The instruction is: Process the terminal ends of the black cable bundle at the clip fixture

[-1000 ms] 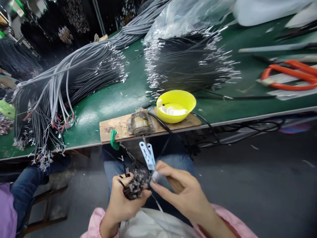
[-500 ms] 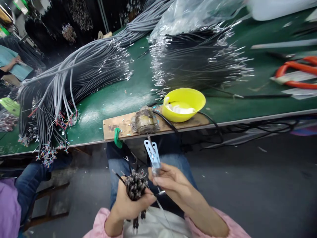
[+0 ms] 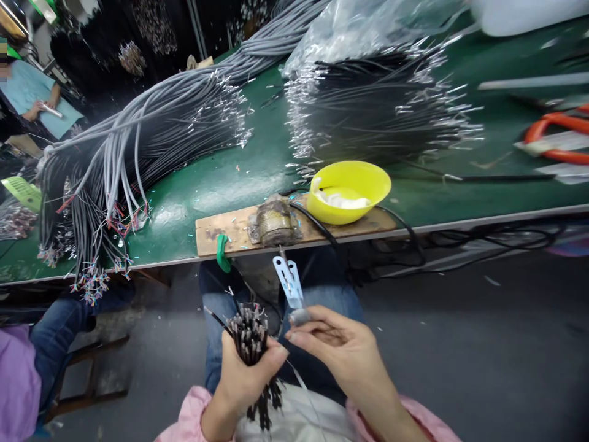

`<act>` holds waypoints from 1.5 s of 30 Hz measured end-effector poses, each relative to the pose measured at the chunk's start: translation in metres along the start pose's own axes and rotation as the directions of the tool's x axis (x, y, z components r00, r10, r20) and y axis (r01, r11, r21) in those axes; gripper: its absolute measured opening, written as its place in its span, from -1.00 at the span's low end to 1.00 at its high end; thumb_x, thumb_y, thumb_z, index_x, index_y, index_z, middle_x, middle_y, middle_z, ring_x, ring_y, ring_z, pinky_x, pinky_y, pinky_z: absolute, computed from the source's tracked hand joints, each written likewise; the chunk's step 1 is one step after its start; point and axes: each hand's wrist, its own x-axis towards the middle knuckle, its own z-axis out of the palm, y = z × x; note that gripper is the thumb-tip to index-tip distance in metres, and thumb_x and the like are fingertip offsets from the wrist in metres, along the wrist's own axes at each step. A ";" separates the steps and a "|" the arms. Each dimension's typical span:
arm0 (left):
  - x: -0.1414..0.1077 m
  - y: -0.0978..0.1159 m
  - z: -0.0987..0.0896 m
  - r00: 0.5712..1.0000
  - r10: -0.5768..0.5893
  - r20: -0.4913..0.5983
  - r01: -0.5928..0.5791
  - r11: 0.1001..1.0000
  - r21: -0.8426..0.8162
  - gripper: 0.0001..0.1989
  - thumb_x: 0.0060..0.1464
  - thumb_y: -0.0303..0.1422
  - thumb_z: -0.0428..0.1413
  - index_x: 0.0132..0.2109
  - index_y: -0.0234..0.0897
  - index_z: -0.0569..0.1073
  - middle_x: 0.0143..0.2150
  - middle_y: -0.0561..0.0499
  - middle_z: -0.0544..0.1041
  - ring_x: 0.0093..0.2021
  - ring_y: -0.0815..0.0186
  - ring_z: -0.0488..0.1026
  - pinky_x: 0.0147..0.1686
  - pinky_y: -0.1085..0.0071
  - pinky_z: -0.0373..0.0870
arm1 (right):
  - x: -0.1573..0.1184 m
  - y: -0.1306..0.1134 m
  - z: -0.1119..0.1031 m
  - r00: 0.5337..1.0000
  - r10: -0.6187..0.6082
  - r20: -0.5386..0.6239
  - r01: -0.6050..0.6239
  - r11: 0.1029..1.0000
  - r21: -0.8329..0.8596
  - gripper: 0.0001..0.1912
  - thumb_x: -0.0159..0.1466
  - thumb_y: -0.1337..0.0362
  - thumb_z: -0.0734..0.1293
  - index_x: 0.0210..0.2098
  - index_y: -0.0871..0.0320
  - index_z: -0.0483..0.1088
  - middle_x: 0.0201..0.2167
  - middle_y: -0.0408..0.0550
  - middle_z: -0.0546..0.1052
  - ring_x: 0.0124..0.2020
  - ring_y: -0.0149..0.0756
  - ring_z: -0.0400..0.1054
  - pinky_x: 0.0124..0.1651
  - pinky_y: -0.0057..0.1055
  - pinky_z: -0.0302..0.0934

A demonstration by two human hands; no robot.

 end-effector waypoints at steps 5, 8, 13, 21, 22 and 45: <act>0.002 -0.004 0.001 1.000 0.012 -0.025 -0.012 1.000 0.002 -0.68 -0.29 -0.25 0.35 -0.54 -0.31 0.37 -0.64 0.09 0.40 -0.62 0.44 0.31 -0.58 0.52 0.32 | -0.005 0.008 0.004 0.960 -0.223 -0.169 0.212 0.974 -0.079 -0.82 -0.14 0.24 0.53 -0.54 0.12 0.51 -0.68 -0.12 0.55 -0.65 -0.30 0.42 -0.53 -0.43 0.39; 0.004 -0.001 0.004 0.999 0.028 0.023 -0.029 0.999 0.041 -0.59 -0.28 -0.16 0.32 -0.65 -0.30 0.29 -0.75 0.17 0.23 -0.74 0.52 0.16 -0.74 0.56 0.15 | -0.007 0.010 0.006 0.953 -0.266 -0.143 0.258 0.963 -0.073 -0.86 -0.09 0.24 0.52 -0.55 0.11 0.50 -0.65 -0.11 0.54 -0.60 -0.28 0.44 -0.46 -0.40 0.40; 0.007 0.003 0.006 0.997 -0.008 0.080 0.006 1.000 0.026 -0.56 -0.29 -0.09 0.30 -0.63 -0.32 0.29 -0.77 0.18 0.20 -0.78 0.56 0.09 -0.80 0.58 0.04 | -0.005 0.015 0.005 0.978 -0.202 -0.050 0.202 0.979 -0.007 -0.77 -0.03 0.11 0.49 -0.50 0.14 0.51 -0.57 -0.04 0.54 -0.54 -0.25 0.45 -0.44 -0.39 0.41; 0.015 0.006 0.003 0.956 -0.131 0.261 0.144 0.989 -0.032 -0.49 -0.33 0.00 0.29 -0.62 -0.31 0.24 -0.78 0.23 0.14 -0.78 0.60 0.05 -0.77 0.59 0.00 | -0.002 0.013 -0.001 0.992 -0.124 0.036 0.122 0.991 0.050 -0.75 -0.03 0.10 0.49 -0.48 0.15 0.51 -0.57 -0.06 0.53 -0.51 -0.27 0.44 -0.38 -0.41 0.41; 0.016 0.006 0.002 0.954 -0.139 0.265 0.153 0.988 -0.033 -0.49 -0.33 -0.01 0.30 -0.61 -0.31 0.25 -0.78 0.23 0.15 -0.78 0.61 0.05 -0.76 0.59 0.00 | -0.002 0.011 -0.001 0.992 -0.121 0.045 0.118 0.991 0.063 -0.76 -0.04 0.11 0.49 -0.49 0.15 0.50 -0.57 -0.06 0.52 -0.51 -0.28 0.43 -0.38 -0.42 0.40; 0.011 -0.010 0.007 0.994 0.100 -0.036 -0.098 0.994 0.053 -0.62 -0.22 -0.13 0.28 -0.53 -0.31 0.31 -0.77 0.20 0.24 -0.79 0.57 0.08 -0.80 0.60 0.01 | -0.002 0.016 0.006 0.999 -0.045 0.000 0.045 0.989 0.143 -0.76 -0.08 0.15 0.51 -0.51 0.14 0.46 -0.57 -0.10 0.51 -0.51 -0.31 0.42 -0.41 -0.46 0.37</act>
